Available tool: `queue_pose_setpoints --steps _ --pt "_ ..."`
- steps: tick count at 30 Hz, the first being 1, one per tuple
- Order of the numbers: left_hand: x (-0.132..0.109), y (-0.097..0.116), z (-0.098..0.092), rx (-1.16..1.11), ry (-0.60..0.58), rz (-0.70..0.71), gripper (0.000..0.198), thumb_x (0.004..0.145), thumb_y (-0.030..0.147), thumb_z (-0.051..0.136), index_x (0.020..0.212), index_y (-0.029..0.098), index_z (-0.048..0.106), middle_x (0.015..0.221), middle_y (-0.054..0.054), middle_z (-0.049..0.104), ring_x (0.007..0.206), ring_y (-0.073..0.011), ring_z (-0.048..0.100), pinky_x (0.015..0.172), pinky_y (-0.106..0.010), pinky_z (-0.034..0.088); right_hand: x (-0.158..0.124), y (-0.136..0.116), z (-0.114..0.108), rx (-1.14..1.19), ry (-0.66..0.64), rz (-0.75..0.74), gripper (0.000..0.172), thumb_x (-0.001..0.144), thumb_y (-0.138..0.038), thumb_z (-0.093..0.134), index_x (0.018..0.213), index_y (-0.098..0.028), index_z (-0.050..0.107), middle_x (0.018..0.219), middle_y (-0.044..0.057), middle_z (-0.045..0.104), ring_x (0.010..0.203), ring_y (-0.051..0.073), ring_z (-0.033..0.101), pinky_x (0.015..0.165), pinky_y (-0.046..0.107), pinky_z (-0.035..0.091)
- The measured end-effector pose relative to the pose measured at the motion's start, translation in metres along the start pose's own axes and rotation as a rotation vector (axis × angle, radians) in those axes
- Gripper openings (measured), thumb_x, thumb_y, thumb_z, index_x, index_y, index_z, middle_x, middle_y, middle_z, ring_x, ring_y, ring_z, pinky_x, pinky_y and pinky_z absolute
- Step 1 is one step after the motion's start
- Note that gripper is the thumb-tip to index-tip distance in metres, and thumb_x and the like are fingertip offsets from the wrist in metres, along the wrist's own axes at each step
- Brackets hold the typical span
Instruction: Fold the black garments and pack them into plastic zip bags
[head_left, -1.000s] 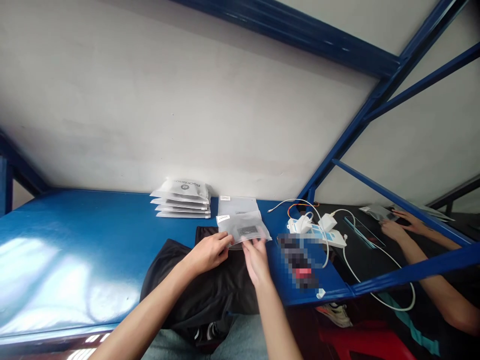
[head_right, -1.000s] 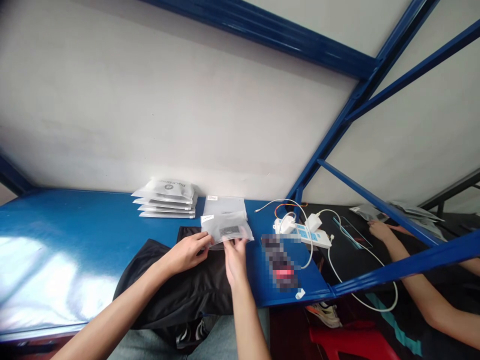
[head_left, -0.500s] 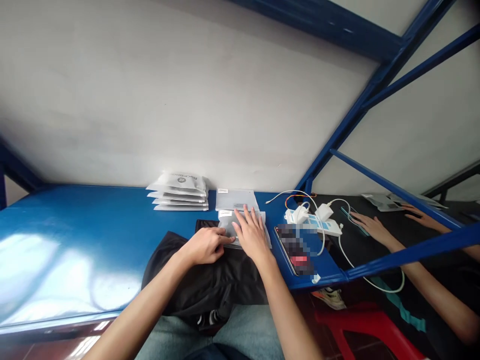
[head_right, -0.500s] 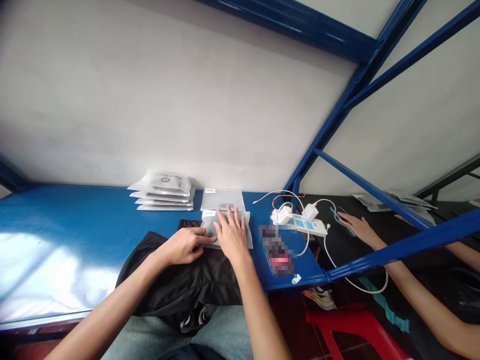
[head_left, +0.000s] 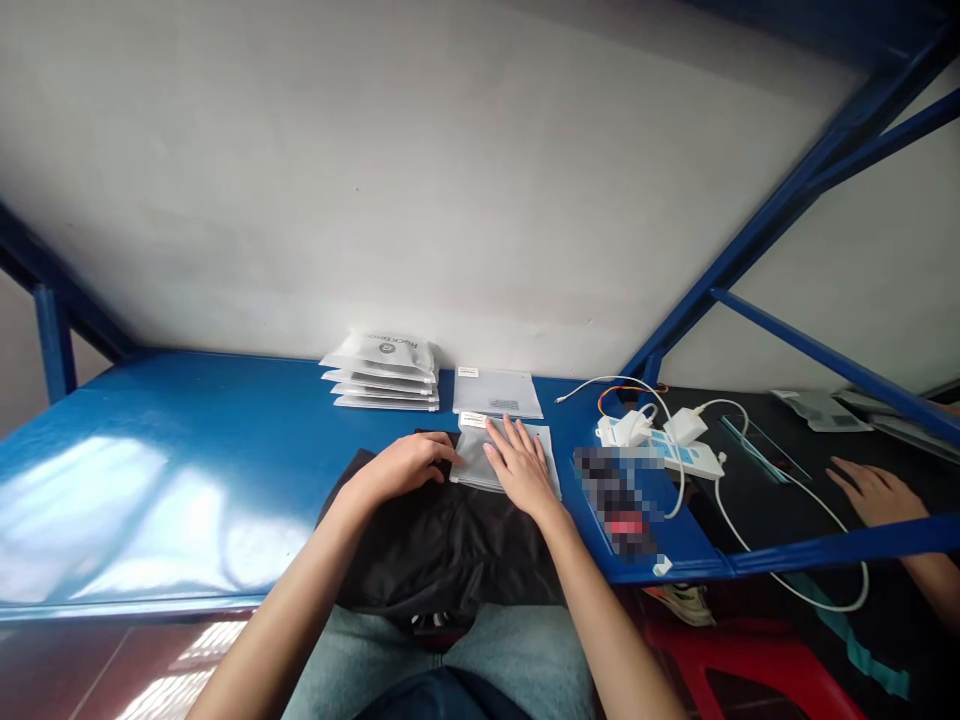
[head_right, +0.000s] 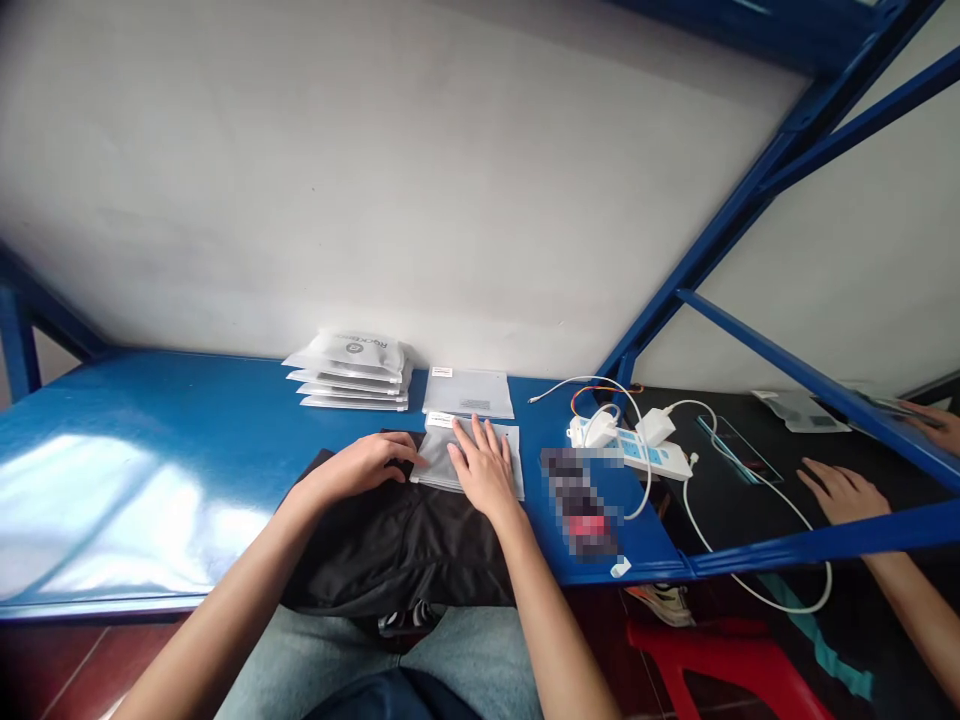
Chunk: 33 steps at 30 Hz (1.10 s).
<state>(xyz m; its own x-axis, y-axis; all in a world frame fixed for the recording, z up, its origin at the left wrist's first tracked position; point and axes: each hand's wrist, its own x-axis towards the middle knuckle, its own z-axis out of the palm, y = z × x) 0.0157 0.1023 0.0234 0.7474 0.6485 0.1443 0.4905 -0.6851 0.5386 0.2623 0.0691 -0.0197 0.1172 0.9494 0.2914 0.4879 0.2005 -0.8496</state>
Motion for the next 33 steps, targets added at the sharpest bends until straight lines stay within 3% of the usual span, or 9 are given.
queue_pose_setpoints --steps 3,6,11,14,18,28,31,33 --pt "0.000 0.002 0.002 0.059 0.063 -0.002 0.031 0.088 0.013 0.067 0.112 0.030 0.078 0.113 -0.005 0.069 0.099 -0.0217 0.069 0.083 -0.026 0.050 0.004 -0.004 -0.008 0.006 -0.005 0.030 0.049 0.081 -0.060 0.077 0.125 -0.038 0.073 0.149 0.001 0.061 0.148 0.031 0.043 0.125 0.059 0.013" --pt "0.001 0.005 0.007 0.025 0.174 0.007 0.017 0.094 0.021 0.065 0.101 0.027 0.080 0.108 -0.004 0.070 0.098 -0.0206 0.069 0.084 -0.026 0.050 -0.001 -0.020 -0.020 0.022 -0.047 -0.088 0.047 0.088 -0.054 0.072 0.130 -0.035 0.071 0.149 0.003 0.060 0.145 0.030 0.047 0.122 0.054 0.029" --pt "0.004 0.006 0.013 -0.167 0.309 0.040 0.018 0.098 0.032 0.064 0.092 0.020 0.076 0.096 -0.005 0.071 0.086 -0.0177 0.068 0.082 -0.026 0.050 -0.024 -0.052 -0.018 -0.158 -0.111 -0.387 0.025 0.091 -0.044 0.073 0.115 -0.035 0.078 0.109 0.004 0.075 0.104 0.026 0.068 0.098 0.041 0.050" --pt "0.006 0.008 0.017 -0.250 0.331 0.035 0.025 0.098 0.038 0.063 0.086 0.018 0.073 0.091 -0.006 0.070 0.083 -0.0180 0.066 0.078 -0.028 0.050 -0.028 -0.059 -0.005 -0.251 -0.081 -0.446 0.017 0.099 -0.040 0.065 0.107 -0.034 0.079 0.095 0.003 0.075 0.092 0.024 0.067 0.088 0.037 0.050" --pt "0.007 0.011 0.015 -0.344 0.298 0.032 0.025 0.097 0.037 0.064 0.084 0.017 0.072 0.089 -0.006 0.070 0.082 -0.0182 0.065 0.078 -0.029 0.050 -0.027 -0.056 -0.005 -0.428 -0.056 -0.449 0.021 0.103 -0.034 0.058 0.101 -0.032 0.078 0.101 0.004 0.075 0.096 0.025 0.063 0.086 0.038 0.044" --pt "-0.002 -0.007 -0.017 -0.375 0.289 -0.080 0.028 0.092 0.036 0.068 0.073 0.016 0.066 0.081 -0.002 0.064 0.076 -0.0153 0.058 0.070 -0.025 0.043 -0.035 -0.012 -0.079 -0.686 0.097 -0.460 0.021 0.104 -0.026 0.053 0.093 -0.024 0.070 0.100 0.007 0.075 0.095 0.025 0.063 0.082 0.038 0.040" --pt "-0.003 -0.014 -0.018 -0.410 0.248 -0.096 0.028 0.091 0.037 0.068 0.073 0.016 0.062 0.081 -0.001 0.063 0.075 -0.0150 0.058 0.070 -0.025 0.044 -0.033 -0.003 -0.090 -0.682 0.142 -0.447 0.022 0.104 -0.026 0.052 0.093 -0.023 0.071 0.098 0.008 0.075 0.093 0.026 0.064 0.084 0.038 0.044" --pt "-0.004 -0.017 -0.018 -0.427 0.199 -0.097 0.027 0.091 0.037 0.068 0.075 0.017 0.061 0.083 -0.001 0.063 0.077 -0.0154 0.058 0.072 -0.026 0.045 -0.031 -0.004 -0.090 -0.657 0.129 -0.434 0.019 0.103 -0.026 0.053 0.100 -0.023 0.072 0.107 0.010 0.075 0.101 0.027 0.065 0.089 0.041 0.047"
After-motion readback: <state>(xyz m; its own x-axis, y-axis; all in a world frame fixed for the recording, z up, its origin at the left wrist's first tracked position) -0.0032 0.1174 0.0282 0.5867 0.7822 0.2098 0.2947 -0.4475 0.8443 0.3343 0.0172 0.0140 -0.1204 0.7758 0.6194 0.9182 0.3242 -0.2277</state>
